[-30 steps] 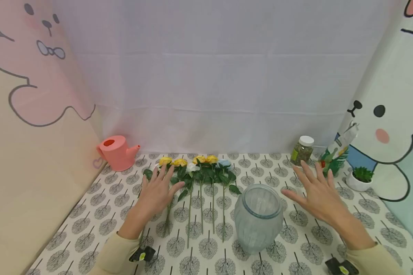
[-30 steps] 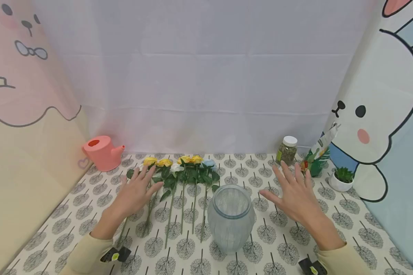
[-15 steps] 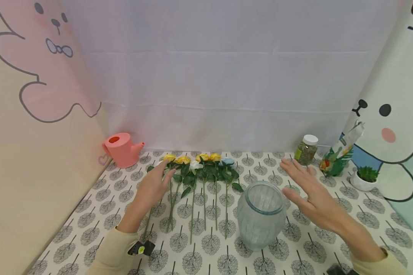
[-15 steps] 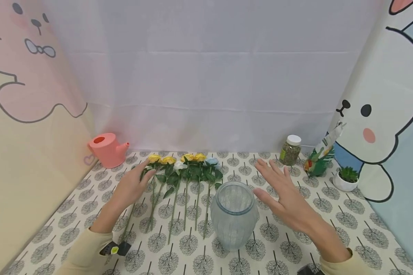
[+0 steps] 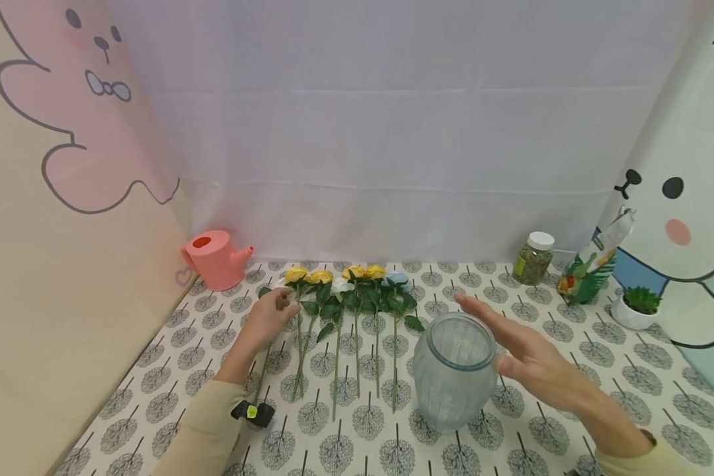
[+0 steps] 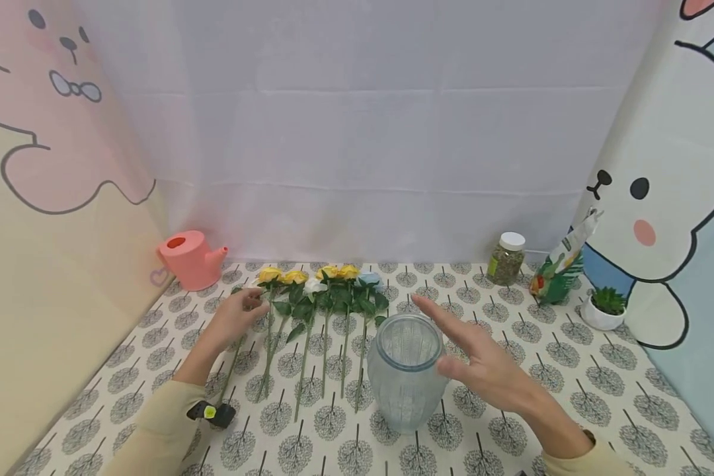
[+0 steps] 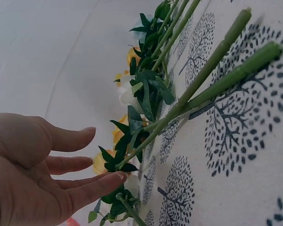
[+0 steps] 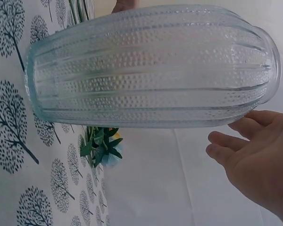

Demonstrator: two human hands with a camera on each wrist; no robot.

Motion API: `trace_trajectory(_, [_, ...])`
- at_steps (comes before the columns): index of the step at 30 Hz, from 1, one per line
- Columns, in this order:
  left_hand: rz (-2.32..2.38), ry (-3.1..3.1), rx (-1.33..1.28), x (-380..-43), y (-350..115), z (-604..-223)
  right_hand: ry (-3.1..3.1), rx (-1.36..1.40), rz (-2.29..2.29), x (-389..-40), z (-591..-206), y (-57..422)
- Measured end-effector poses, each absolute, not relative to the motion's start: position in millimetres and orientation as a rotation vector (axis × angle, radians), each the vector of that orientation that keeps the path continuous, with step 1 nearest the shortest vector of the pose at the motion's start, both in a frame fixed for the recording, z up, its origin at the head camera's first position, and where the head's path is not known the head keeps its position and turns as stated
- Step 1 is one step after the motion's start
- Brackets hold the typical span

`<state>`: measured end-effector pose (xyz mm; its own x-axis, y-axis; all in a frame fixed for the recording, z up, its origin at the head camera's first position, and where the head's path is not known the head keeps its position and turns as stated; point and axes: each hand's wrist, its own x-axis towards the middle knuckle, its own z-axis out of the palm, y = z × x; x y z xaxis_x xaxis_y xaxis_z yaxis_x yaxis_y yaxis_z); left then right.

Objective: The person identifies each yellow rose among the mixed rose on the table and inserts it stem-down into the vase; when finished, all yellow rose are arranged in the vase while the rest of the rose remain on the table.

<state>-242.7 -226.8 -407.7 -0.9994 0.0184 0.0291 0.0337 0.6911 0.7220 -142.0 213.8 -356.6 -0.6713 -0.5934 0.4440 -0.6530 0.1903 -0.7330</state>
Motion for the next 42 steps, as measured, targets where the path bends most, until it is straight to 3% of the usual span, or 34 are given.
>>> trace_trajectory(16, [-1.495,-2.882,0.153,-269.0,-225.7,-411.2,-2.201,1.348,1.918,-152.2,-372.0,208.1])
trace_trajectory(42, [-1.692,-2.822,0.258,-280.2,-224.1,-417.5,-2.139,1.381,2.006,-155.0,-372.3,209.8])
